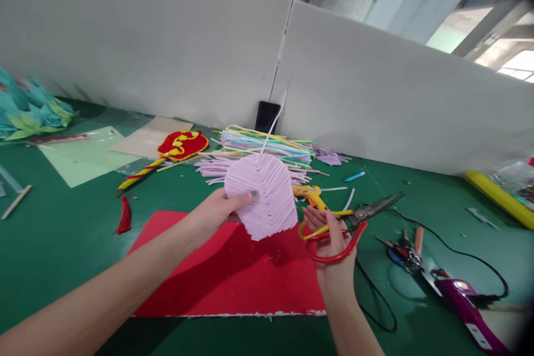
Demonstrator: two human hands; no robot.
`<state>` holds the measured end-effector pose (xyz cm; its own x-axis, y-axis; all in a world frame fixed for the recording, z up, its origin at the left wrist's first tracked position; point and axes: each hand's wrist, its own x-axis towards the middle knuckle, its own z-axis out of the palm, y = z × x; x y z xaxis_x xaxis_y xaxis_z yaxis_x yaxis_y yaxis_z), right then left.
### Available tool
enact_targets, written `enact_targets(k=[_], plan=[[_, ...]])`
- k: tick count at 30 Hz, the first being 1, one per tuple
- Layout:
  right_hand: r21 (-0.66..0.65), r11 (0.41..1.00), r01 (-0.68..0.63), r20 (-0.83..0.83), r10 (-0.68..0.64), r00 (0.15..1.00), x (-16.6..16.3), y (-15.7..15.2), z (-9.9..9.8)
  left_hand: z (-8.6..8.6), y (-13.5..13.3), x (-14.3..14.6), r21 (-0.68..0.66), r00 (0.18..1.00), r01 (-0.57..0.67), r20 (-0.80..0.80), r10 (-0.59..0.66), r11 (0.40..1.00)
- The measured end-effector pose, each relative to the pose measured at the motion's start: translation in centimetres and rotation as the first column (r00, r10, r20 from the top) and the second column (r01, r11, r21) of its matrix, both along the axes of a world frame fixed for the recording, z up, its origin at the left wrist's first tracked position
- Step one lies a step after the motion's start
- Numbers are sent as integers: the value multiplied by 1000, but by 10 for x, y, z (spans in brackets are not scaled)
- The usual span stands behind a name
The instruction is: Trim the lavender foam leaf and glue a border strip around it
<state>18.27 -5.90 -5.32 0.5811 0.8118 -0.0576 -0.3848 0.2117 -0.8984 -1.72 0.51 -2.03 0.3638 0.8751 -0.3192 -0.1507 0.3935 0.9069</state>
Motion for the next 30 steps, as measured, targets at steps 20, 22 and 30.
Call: enact_targets(k=[20, 22, 30], plan=[[-9, 990, -138, 228, 136, 964, -4, -5, -1, 2, -2, 2, 2, 997, -4, 74, 4, 1000], [10, 990, -143, 225, 137, 965, -2, -4, -2, 0, -3, 2, 9, 997, 27, 66, -27, 1000], [-108, 991, -73, 308, 103, 946, -2, -4, -10, -4, -7, 7, -6, 997, 71, 10, -71, 997]])
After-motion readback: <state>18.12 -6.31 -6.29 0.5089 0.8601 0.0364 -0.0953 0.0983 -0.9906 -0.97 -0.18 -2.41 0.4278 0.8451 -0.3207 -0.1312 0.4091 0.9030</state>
